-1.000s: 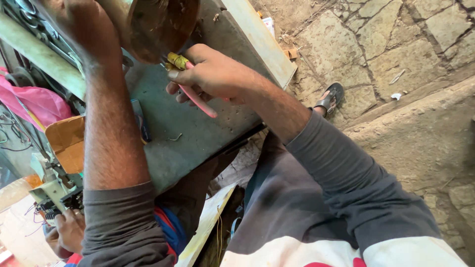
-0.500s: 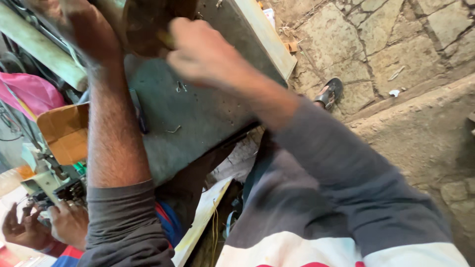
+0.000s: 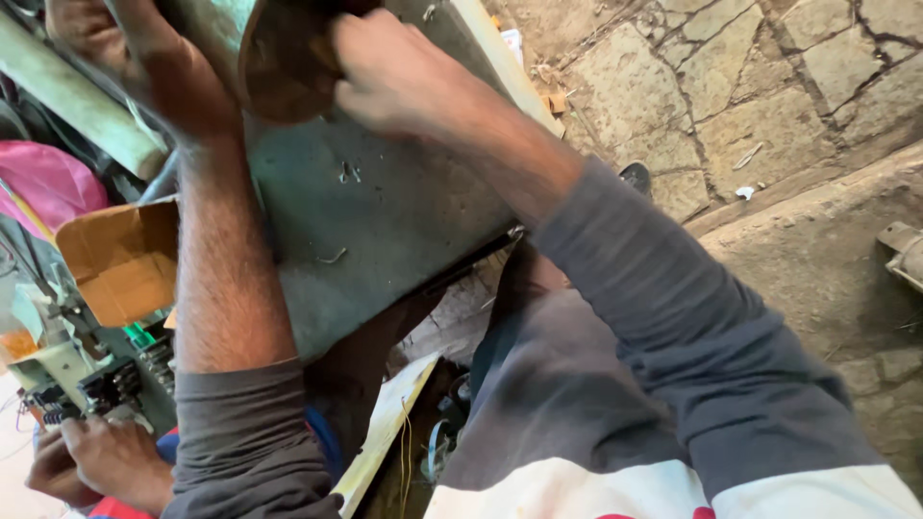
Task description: The person uses pliers to scrape and remove rust and debris from the interior surface of a metal pipe. They rotate the pipe and repeatedly insert the pliers to clean different sections along its length.
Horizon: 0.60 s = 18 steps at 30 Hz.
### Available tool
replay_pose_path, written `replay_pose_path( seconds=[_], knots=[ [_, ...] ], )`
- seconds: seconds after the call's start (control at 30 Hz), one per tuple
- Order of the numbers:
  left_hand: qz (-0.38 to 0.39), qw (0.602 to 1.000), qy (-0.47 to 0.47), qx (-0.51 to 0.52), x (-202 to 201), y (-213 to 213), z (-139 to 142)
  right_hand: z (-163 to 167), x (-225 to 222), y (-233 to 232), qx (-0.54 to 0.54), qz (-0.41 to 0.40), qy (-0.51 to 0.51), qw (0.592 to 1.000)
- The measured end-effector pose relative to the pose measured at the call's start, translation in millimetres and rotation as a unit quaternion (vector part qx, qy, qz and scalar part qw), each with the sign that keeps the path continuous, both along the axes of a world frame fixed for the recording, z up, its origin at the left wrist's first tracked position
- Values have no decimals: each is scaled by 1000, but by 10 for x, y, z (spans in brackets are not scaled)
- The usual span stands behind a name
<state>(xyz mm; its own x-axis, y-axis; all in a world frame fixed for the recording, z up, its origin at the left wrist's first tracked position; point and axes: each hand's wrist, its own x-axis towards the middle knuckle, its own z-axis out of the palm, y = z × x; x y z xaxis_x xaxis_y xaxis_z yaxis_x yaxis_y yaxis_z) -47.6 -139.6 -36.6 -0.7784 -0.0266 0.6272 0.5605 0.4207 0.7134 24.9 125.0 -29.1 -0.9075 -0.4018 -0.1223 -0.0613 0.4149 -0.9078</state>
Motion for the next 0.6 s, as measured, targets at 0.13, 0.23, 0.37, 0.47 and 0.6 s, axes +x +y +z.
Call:
replay_pose_path(
  seconds=[0.13, 0.23, 0.37, 0.47, 0.6],
  knots=[
    [5, 1000, 7, -3, -11, -113, -83, 138, 327, 252, -53, -42, -6, 998],
    [1, 1000, -11, 20, -5, -182, -173, 222, 450, 265, -22, 15, -79, 996],
    [-3, 999, -9, 38, -48, -214, -231, 314, 455, 154, -4, 27, -90, 996],
    [-51, 996, -9, 75, -70, -216, -230, 332, 418, 101, 8, 25, -81, 996],
    [-17, 999, -7, 37, -19, -209, -247, 343, 461, 94, 21, 30, -54, 998]
  ],
)
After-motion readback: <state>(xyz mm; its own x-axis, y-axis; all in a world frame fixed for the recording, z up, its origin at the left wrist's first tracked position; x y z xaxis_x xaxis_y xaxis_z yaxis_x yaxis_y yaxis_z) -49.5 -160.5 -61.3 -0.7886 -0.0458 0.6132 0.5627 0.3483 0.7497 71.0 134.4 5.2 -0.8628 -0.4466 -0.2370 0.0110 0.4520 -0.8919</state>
